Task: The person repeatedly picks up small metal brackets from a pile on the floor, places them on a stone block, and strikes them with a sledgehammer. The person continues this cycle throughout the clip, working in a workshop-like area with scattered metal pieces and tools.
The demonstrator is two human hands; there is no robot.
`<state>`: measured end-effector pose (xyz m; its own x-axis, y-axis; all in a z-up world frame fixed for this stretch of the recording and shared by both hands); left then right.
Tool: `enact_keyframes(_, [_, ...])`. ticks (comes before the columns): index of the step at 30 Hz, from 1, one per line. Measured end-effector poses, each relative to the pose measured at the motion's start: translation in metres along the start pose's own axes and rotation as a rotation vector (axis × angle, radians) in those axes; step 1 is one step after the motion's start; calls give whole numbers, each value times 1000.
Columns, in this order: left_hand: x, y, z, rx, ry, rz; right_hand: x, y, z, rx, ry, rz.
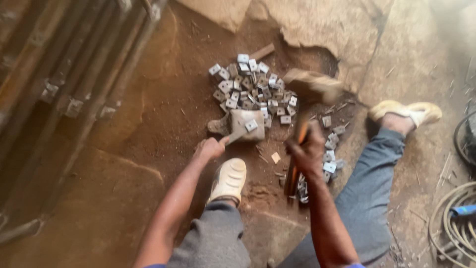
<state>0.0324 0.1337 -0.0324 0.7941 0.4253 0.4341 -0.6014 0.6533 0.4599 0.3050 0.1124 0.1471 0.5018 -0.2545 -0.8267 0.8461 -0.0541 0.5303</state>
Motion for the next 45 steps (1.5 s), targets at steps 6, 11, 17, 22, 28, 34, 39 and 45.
enact_keyframes(6, [0, -2, 7, -19, 23, 10, 30, -23, 0, 79, 351, -232])
enact_keyframes(11, [-1, -9, 16, -7, -15, -23, 50, -56, 15, -115, -7, 314])
enact_keyframes(17, [7, 1, 6, 34, -26, 8, 6, -1, 1, 20, 0, 181])
enact_keyframes(22, [2, -3, 13, 10, -6, -1, 31, -4, 8, 201, 274, -311])
enact_keyframes(28, [0, -4, 11, 29, -6, 8, 92, -70, 4, -111, -172, 655])
enact_keyframes(34, [0, -9, 10, 11, -24, 6, 46, -10, 15, -53, -79, 263])
enact_keyframes(39, [3, -4, 9, 13, -6, 2, 33, -21, 16, 177, 298, -22])
enact_keyframes(45, [4, 1, 15, 15, -30, 13, 54, -66, 18, -103, -160, 376])
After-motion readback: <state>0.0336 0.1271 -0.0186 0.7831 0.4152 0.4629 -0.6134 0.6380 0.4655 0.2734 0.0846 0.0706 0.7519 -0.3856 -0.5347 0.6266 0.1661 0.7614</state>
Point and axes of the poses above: each hand's wrist, its own z-axis away from the middle knuckle, its own y-axis out of the back of the hand, x = y × z, the point moved 1 cm from there along -z, towards the middle knuckle, and after that the axes turned 8 degrees about -y, right-handed, at the moved point
